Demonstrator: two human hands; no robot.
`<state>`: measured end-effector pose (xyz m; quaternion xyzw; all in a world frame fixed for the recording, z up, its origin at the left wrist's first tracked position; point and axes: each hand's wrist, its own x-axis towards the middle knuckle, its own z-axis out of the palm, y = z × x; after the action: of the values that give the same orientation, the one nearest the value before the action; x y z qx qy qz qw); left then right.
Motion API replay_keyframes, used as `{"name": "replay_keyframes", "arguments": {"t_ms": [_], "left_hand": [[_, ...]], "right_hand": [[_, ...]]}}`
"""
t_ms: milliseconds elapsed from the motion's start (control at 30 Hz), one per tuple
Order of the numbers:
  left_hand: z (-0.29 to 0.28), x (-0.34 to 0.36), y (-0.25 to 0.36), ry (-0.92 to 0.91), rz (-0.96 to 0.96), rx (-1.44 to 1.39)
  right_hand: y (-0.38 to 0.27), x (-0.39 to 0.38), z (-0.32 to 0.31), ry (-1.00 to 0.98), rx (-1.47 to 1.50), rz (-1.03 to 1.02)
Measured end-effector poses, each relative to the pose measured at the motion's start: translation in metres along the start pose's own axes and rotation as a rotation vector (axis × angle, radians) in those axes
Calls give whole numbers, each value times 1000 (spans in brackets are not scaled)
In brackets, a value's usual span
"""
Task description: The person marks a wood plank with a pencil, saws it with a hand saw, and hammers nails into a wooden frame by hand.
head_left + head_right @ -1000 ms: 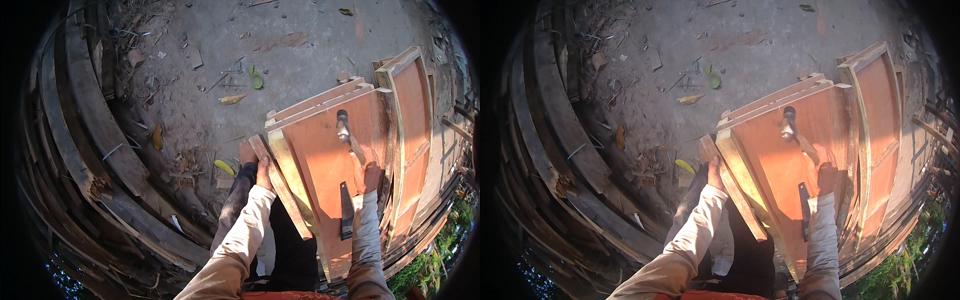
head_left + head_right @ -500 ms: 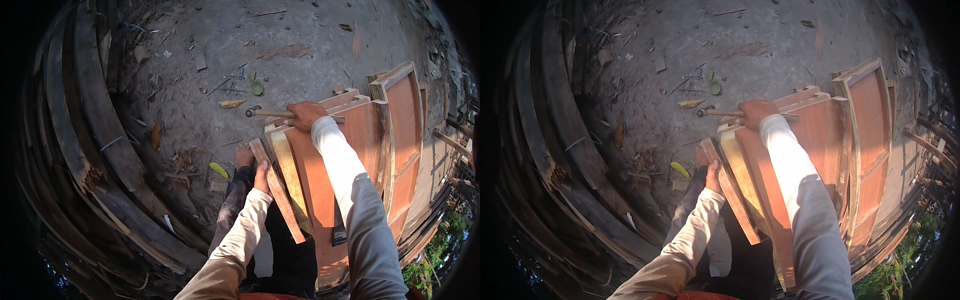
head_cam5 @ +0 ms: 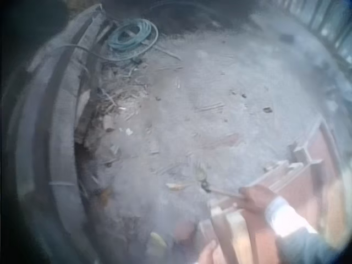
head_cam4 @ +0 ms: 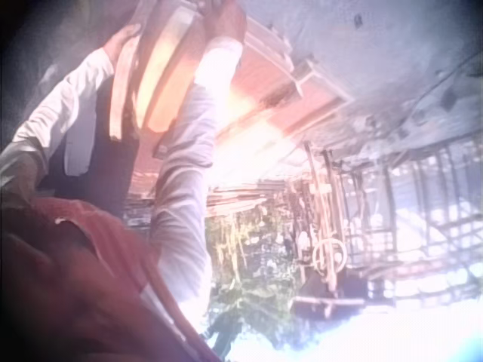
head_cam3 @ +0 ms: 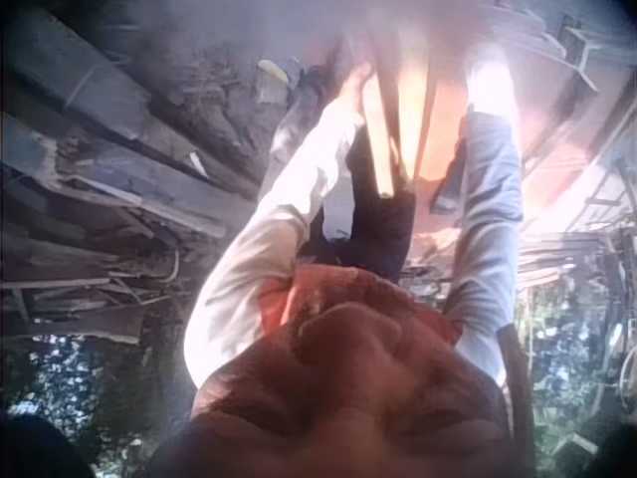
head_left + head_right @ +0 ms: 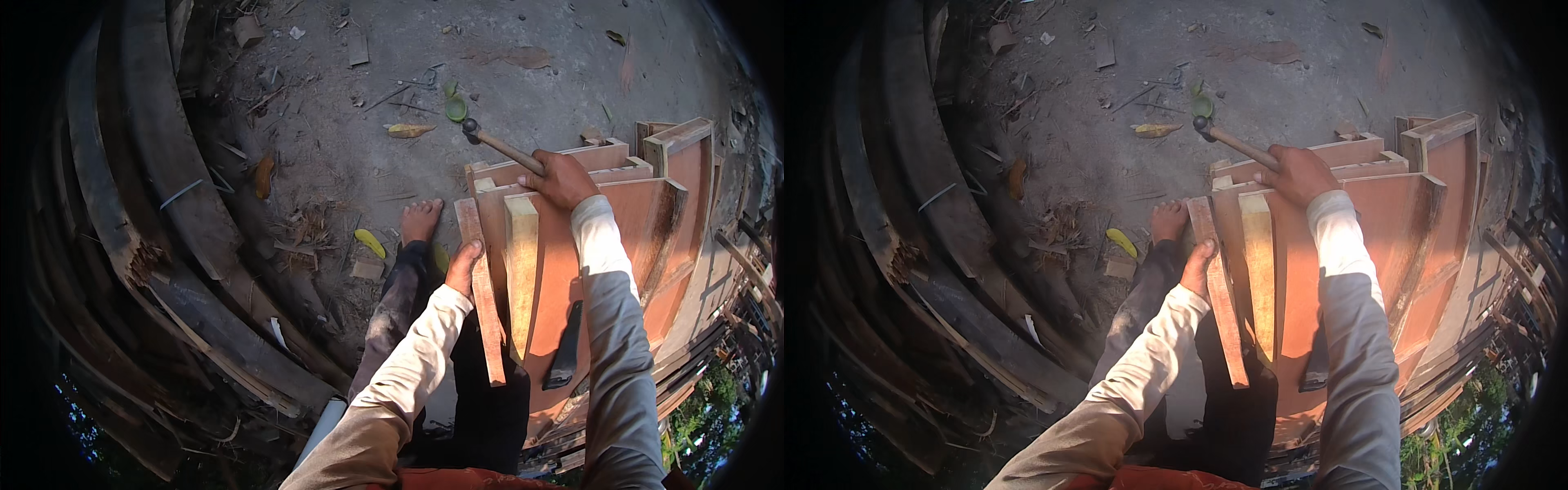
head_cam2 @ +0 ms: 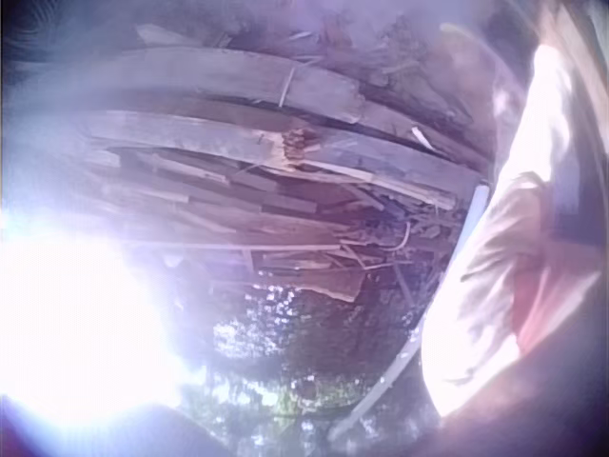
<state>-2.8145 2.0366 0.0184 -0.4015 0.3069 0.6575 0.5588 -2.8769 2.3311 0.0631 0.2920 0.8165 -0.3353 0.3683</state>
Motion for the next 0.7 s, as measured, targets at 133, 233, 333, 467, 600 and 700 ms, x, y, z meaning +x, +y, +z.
{"name": "replay_keyframes", "arguments": {"t_ms": [133,233,333,467,600,700], "left_hand": [[-2,16,-6,30,-44,-28],[-17,14,-15,95,-82,-56],[-28,12,-16,67,-77,-54],[-22,5,-16,81,98,167],[4,-26,-21,151,115,316],[32,-64,-14,98,160,347]], "right_hand": [[25,20,17,-9,-53,72],[8,-1,28,59,28,167],[-4,-44,12,227,107,214],[-1,-134,-3,495,473,181],[43,-228,41,616,889,238],[79,-283,97,691,962,401]]}}
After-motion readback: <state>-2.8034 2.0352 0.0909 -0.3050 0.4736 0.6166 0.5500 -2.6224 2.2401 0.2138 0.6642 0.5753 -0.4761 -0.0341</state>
